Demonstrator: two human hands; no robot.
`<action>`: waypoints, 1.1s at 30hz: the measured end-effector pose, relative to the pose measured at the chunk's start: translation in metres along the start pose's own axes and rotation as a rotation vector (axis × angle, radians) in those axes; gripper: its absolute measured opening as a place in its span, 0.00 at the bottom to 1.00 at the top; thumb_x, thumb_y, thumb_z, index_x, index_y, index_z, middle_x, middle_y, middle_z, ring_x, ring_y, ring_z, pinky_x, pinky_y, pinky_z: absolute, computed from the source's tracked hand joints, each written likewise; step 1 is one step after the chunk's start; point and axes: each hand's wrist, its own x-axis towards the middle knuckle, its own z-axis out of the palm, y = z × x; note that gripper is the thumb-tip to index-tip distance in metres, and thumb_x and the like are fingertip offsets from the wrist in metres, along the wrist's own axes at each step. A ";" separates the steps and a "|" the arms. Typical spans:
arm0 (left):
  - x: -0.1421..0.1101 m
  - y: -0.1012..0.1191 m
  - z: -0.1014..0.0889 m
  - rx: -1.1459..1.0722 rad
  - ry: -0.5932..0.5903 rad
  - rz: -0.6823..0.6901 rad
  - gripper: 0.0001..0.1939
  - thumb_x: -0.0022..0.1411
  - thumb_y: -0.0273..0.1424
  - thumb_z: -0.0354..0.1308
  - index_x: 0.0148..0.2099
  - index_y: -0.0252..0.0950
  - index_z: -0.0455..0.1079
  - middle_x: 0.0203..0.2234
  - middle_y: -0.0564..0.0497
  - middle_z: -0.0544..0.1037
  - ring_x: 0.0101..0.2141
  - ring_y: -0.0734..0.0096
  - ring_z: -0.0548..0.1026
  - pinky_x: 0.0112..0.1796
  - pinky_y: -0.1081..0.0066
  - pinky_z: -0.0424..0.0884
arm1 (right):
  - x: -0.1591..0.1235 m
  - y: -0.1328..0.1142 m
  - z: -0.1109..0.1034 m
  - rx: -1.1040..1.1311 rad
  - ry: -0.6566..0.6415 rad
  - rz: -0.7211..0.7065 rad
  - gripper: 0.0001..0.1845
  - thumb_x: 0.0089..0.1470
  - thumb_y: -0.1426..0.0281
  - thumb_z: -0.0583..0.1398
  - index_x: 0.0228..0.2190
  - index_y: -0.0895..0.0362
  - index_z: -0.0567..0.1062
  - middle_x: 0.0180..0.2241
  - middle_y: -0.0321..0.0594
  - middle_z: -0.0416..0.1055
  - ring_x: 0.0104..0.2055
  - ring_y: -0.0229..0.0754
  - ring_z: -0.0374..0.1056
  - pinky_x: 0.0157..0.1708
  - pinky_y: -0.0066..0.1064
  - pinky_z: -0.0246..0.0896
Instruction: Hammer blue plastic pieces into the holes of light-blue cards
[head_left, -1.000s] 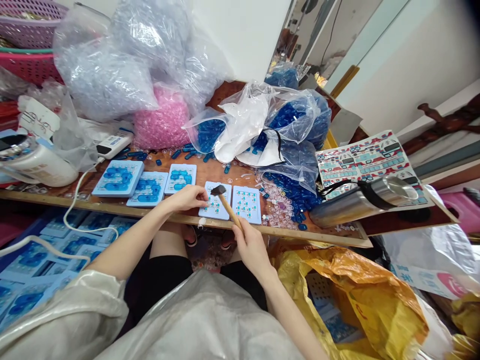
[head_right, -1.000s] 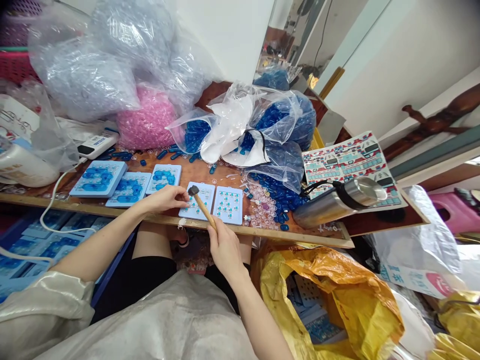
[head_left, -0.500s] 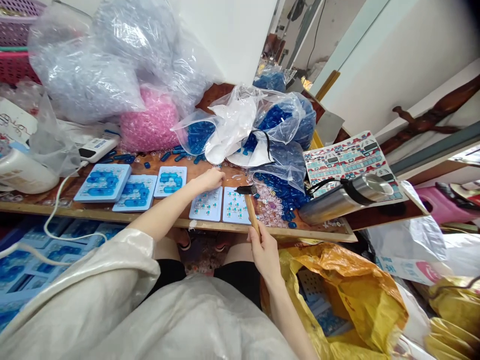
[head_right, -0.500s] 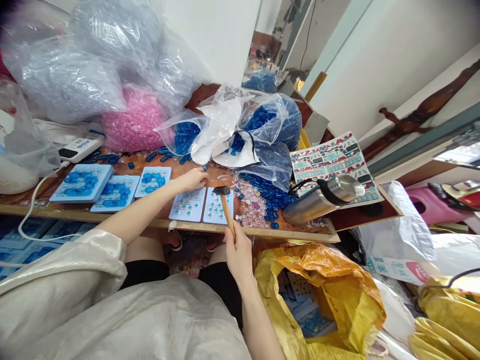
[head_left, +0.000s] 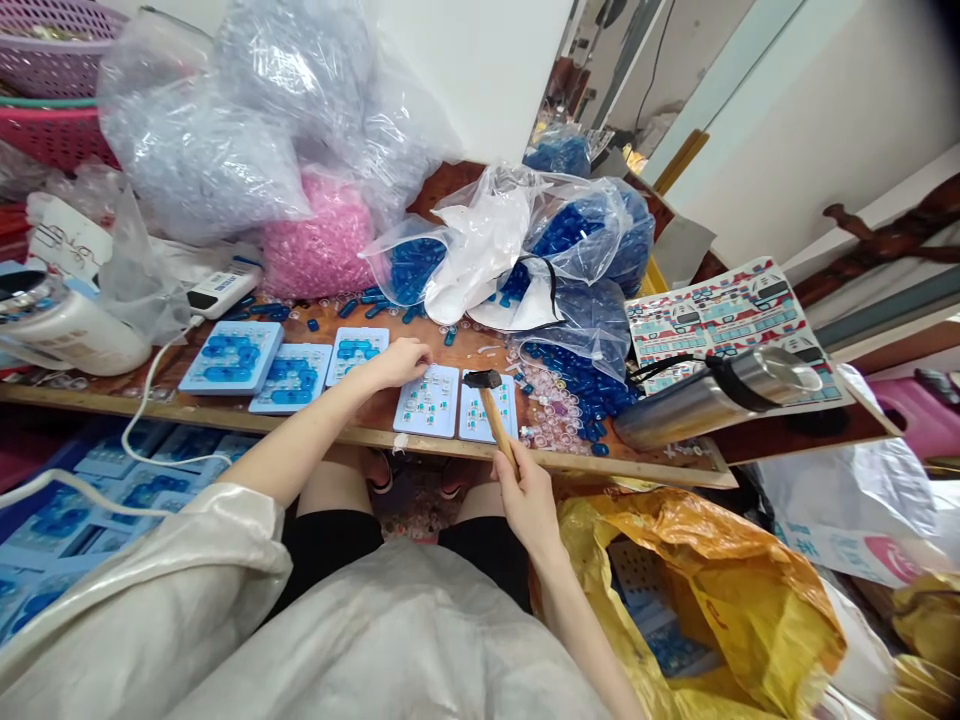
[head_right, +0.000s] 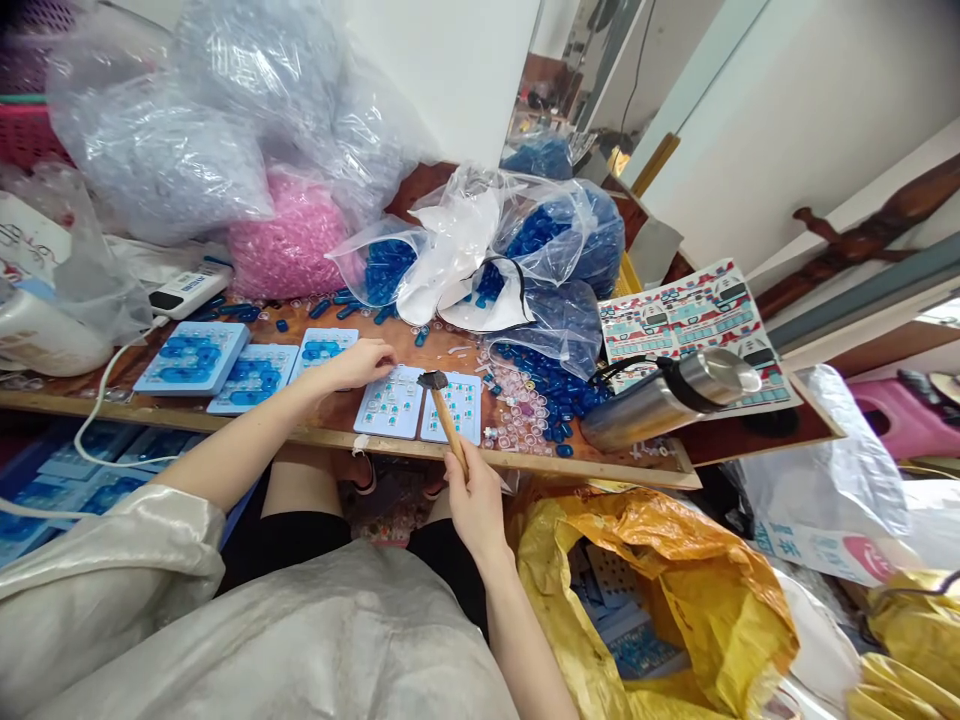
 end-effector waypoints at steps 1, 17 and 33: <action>-0.002 0.001 -0.002 -0.003 0.009 0.008 0.11 0.55 0.26 0.48 0.38 0.31 0.70 0.32 0.45 0.71 0.35 0.66 0.69 0.41 0.68 0.64 | -0.001 0.001 -0.001 -0.008 0.002 0.006 0.21 0.57 0.60 0.49 0.44 0.60 0.69 0.23 0.36 0.67 0.27 0.36 0.63 0.31 0.25 0.56; -0.086 0.028 0.036 -0.086 0.316 0.165 0.09 0.62 0.34 0.48 0.39 0.34 0.65 0.36 0.48 0.71 0.39 0.68 0.66 0.43 0.68 0.63 | -0.003 0.002 0.005 -0.029 -0.013 -0.025 0.20 0.57 0.61 0.49 0.44 0.60 0.70 0.25 0.36 0.68 0.26 0.36 0.63 0.31 0.25 0.56; -0.081 0.031 0.040 -0.265 0.319 -0.074 0.11 0.55 0.34 0.57 0.39 0.35 0.62 0.34 0.50 0.70 0.38 0.68 0.68 0.41 0.68 0.65 | -0.001 -0.012 0.017 -0.096 -0.084 -0.143 0.20 0.59 0.63 0.47 0.48 0.58 0.67 0.35 0.42 0.71 0.35 0.40 0.67 0.36 0.28 0.59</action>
